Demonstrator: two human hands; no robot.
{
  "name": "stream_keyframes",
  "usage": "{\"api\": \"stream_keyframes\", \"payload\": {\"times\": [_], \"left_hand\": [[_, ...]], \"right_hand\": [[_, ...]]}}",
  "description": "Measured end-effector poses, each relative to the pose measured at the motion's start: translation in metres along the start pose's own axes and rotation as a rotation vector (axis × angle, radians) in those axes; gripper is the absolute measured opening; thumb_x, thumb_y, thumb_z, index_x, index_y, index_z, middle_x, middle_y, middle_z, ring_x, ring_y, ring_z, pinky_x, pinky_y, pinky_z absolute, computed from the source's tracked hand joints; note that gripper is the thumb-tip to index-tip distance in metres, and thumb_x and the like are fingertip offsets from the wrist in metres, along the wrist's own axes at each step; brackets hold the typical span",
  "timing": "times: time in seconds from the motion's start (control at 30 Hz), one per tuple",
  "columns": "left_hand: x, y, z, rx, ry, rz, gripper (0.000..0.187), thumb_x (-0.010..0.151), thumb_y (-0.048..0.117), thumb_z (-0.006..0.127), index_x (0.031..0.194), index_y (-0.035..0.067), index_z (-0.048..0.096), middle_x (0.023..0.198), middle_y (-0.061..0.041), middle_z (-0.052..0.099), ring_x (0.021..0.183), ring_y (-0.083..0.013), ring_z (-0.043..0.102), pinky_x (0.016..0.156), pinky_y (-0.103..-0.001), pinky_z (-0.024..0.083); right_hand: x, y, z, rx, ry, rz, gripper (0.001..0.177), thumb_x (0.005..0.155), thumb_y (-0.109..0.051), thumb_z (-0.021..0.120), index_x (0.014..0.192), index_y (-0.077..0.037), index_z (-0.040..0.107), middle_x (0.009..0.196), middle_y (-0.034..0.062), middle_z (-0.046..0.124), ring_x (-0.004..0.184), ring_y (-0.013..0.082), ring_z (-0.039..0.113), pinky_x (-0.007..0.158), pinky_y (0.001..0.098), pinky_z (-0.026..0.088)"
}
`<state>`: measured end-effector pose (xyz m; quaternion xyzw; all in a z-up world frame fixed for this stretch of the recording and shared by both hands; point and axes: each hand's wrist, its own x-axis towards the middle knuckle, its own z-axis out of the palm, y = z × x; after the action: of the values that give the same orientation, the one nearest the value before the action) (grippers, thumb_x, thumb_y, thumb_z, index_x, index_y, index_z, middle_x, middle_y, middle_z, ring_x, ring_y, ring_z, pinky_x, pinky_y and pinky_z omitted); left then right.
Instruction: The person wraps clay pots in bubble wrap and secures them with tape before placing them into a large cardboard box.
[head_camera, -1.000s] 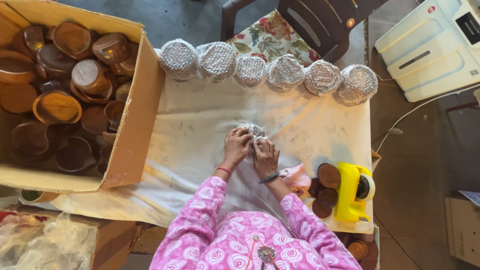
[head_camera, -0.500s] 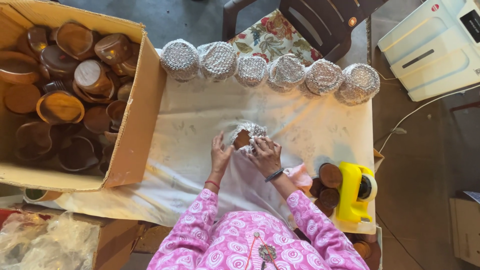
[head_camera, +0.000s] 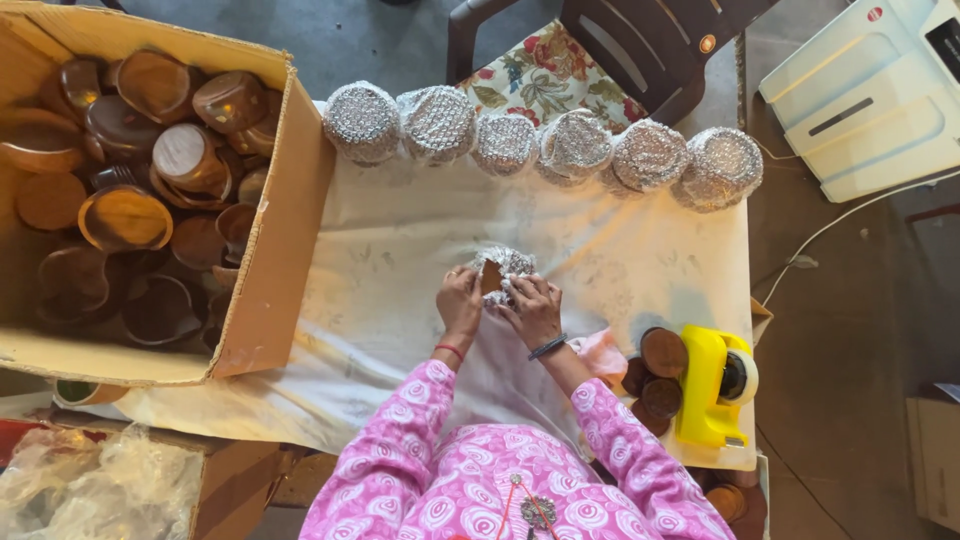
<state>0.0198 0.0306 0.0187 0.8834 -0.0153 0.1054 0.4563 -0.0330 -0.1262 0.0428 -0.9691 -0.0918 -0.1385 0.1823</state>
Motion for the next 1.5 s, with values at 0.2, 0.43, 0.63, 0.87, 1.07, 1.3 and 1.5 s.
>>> {"api": "stream_keyframes", "payload": {"times": [0.2,0.43,0.63,0.87,1.07,1.3,1.5], "left_hand": [[-0.029,0.013,-0.011,0.131,-0.155,0.260,0.048,0.085,0.014,0.071,0.128,-0.006,0.065,0.136,-0.015,0.057,0.128,-0.0351,0.047,0.110,-0.044,0.041],[-0.021,0.002,-0.014,0.017,-0.252,0.274,0.055,0.081,0.012,0.073,0.132,-0.004,0.061,0.148,-0.016,0.049,0.142,-0.0361,0.038,0.117,-0.044,0.035],[-0.019,-0.001,0.001,0.027,-0.259,0.193,0.043,0.087,0.007,0.072,0.128,0.002,0.065,0.146,-0.008,0.057,0.145,-0.0314,0.047,0.117,-0.039,0.043],[-0.010,0.024,-0.017,0.115,-0.299,0.244,0.055,0.089,0.007,0.071,0.140,0.025,0.064,0.137,-0.006,0.058,0.134,-0.0314,0.050,0.104,-0.040,0.048],[-0.004,0.008,-0.012,0.284,-0.358,0.296,0.057,0.077,0.008,0.075,0.125,0.039,0.072,0.138,0.003,0.060,0.135,-0.0251,0.049,0.099,-0.035,0.053],[0.000,0.008,-0.014,0.327,-0.412,0.267,0.051,0.075,0.013,0.079,0.119,0.039,0.076,0.137,0.007,0.058,0.133,-0.0212,0.049,0.096,-0.033,0.054],[0.002,0.011,-0.015,0.320,-0.425,0.235,0.046,0.079,0.015,0.079,0.117,0.040,0.076,0.139,0.009,0.057,0.134,-0.0186,0.048,0.093,-0.033,0.055]], "right_hand": [[0.001,-0.001,0.002,0.059,0.010,0.053,0.040,0.082,-0.033,0.078,0.115,-0.009,0.076,0.129,0.0014,0.069,0.125,0.0216,0.055,0.103,0.0438,0.035],[0.009,0.011,0.008,0.143,0.041,0.067,0.027,0.080,-0.032,0.080,0.099,-0.013,0.079,0.117,-0.0024,0.073,0.122,0.0234,0.056,0.102,0.0441,0.035],[0.011,0.015,0.013,0.138,0.042,0.081,0.018,0.077,-0.024,0.079,0.092,-0.015,0.080,0.109,-0.0046,0.074,0.118,0.0226,0.057,0.101,0.0442,0.036],[0.016,0.011,0.010,0.171,0.088,0.086,0.011,0.078,-0.021,0.078,0.084,-0.013,0.078,0.103,-0.0049,0.073,0.117,0.0228,0.058,0.100,0.0440,0.038],[0.013,-0.001,0.001,0.122,0.133,0.094,0.012,0.079,-0.019,0.076,0.090,-0.014,0.079,0.113,0.0005,0.069,0.121,0.0267,0.056,0.099,0.0441,0.038],[-0.012,0.027,0.002,0.423,0.295,0.279,0.019,0.078,-0.009,0.081,0.096,-0.011,0.080,0.108,0.0033,0.072,0.109,0.0258,0.061,0.096,0.0387,0.051],[-0.098,0.047,-0.083,0.690,0.246,0.588,0.015,0.089,-0.004,0.074,0.104,-0.003,0.078,0.110,0.0088,0.072,0.099,0.0155,0.070,0.084,0.0262,0.058]]}}
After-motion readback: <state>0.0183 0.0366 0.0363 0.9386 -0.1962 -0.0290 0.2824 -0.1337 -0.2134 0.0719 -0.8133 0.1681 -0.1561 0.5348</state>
